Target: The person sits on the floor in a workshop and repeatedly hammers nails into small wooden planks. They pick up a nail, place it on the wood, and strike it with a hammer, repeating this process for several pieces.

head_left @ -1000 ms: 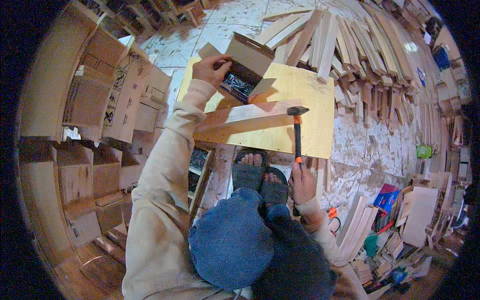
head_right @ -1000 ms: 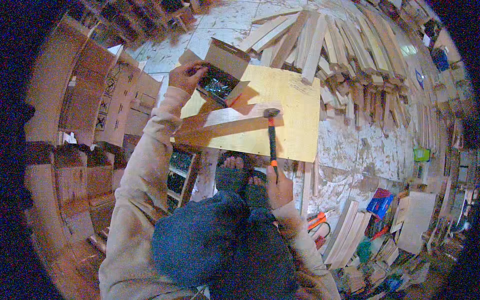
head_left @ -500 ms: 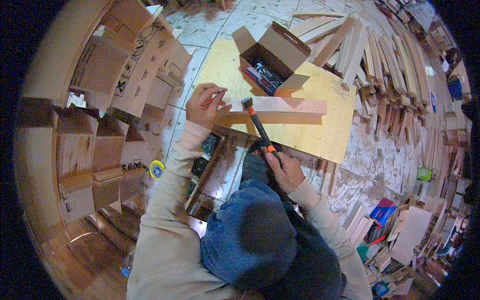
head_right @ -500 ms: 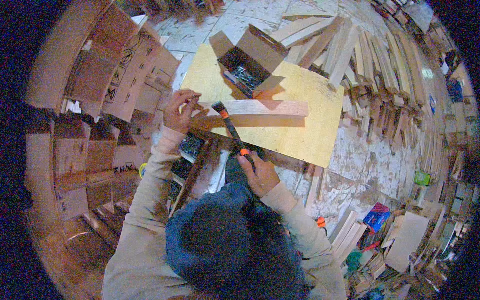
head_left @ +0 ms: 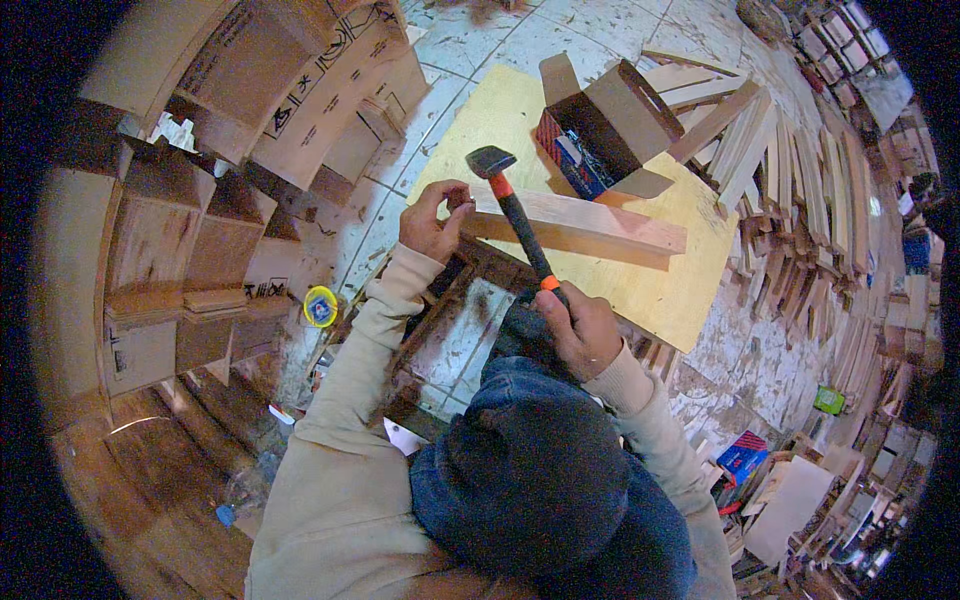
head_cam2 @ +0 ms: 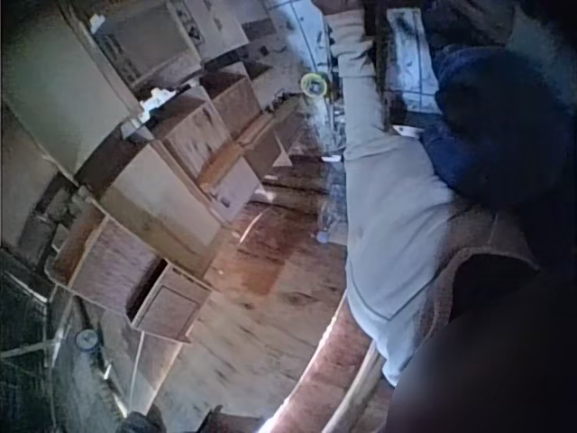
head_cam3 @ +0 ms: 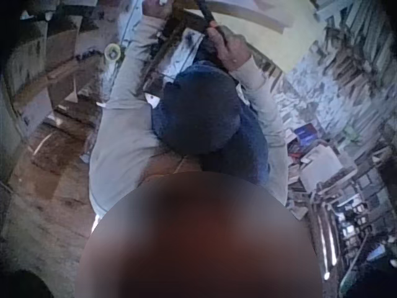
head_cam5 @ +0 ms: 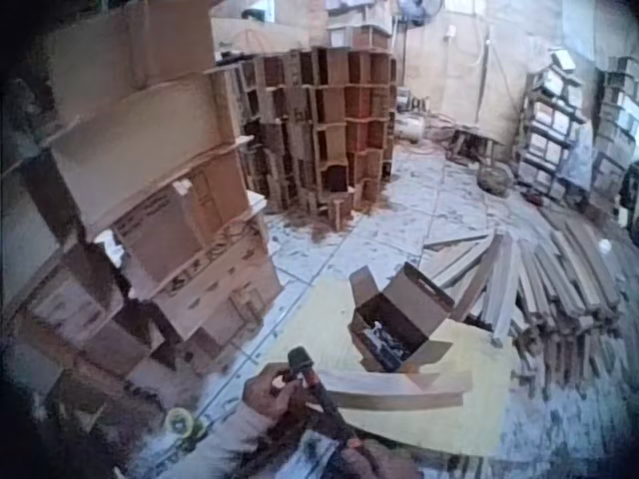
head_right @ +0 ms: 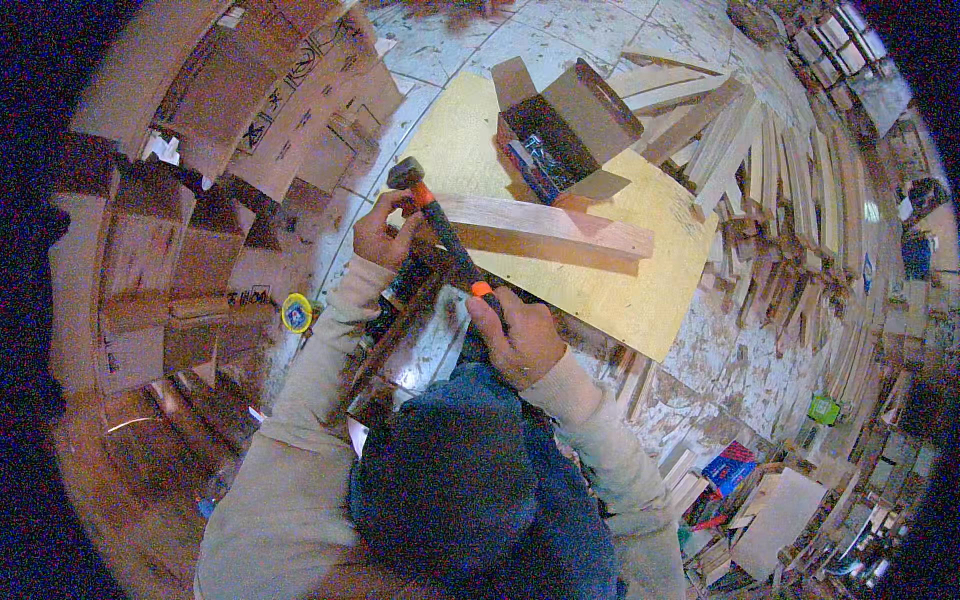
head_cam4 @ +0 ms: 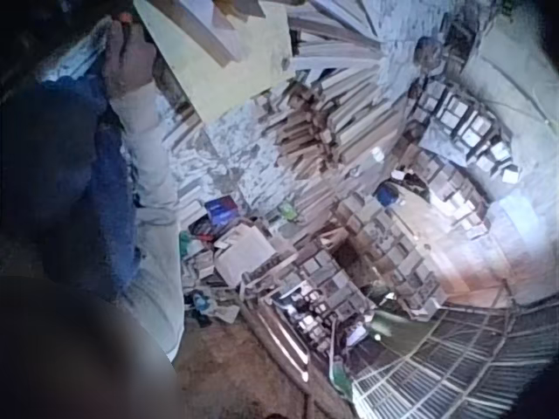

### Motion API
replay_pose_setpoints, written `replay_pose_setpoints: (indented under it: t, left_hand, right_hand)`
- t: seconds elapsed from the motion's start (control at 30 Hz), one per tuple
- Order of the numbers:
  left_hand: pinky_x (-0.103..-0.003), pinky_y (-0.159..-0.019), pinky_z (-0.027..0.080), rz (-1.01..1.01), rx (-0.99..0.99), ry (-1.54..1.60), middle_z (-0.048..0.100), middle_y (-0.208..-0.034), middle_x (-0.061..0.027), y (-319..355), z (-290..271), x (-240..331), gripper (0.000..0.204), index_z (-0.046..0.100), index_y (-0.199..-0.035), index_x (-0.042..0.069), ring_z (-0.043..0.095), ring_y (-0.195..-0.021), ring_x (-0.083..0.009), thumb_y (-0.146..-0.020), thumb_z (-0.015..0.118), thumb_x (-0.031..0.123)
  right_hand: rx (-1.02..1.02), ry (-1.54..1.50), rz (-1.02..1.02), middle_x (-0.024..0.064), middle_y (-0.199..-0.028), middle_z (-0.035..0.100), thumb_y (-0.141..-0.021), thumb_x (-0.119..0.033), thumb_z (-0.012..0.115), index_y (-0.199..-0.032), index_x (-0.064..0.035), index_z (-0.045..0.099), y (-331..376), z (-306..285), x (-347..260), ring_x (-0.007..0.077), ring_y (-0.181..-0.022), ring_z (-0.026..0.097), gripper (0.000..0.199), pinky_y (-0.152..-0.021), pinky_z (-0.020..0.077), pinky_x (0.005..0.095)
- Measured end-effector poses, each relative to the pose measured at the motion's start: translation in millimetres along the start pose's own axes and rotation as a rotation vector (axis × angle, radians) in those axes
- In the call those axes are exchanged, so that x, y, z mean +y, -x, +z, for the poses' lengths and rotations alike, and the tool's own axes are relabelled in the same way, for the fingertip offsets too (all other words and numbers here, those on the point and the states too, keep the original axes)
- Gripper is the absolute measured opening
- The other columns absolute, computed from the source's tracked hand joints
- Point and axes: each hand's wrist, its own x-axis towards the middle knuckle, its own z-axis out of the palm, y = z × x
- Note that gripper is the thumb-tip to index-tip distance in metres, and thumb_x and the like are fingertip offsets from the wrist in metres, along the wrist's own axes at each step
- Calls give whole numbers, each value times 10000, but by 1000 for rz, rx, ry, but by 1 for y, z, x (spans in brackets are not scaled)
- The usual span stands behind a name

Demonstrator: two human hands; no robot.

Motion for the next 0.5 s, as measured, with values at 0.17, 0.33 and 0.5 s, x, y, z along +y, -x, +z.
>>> replay_pose_setpoints:
  t: [0.17, 0.33, 0.5]
  left_hand:
    - [-324, -766, 526, -56, -32, -2, 654, -982, -115, 2, -2, -4, 412, 554, -1135, 64, 655, -885, -233, -761, 723, 93]
    - [-358, -926, 467, 83, -218, 111, 551, -1206, -166, -8, -10, -16, 589, 513, -1236, 26, 571, -1082, -306, -691, 735, 24]
    - [-391, -949, 453, 348, -358, 38, 527, -1239, -194, 7, 36, -7, 517, 496, -1272, 29, 536, -1127, -347, -771, 617, 74]
  right_hand:
    - [-82, 76, 62, 287, -725, 594, -959, -395, 456, -849, 10, 581, -7, 1, 1, 463, -725, 591, 438, -658, 462, 491]
    - [60, -1, 127, 256, -733, 610, -972, -406, 417, -989, -9, 626, 26, -13, 25, 441, -688, 599, 449, -673, 455, 487]
    - [296, 201, 194, 154, -582, 556, -973, -395, 416, -1017, -43, 616, 71, -24, 48, 351, -567, 576, 406, -562, 421, 440]
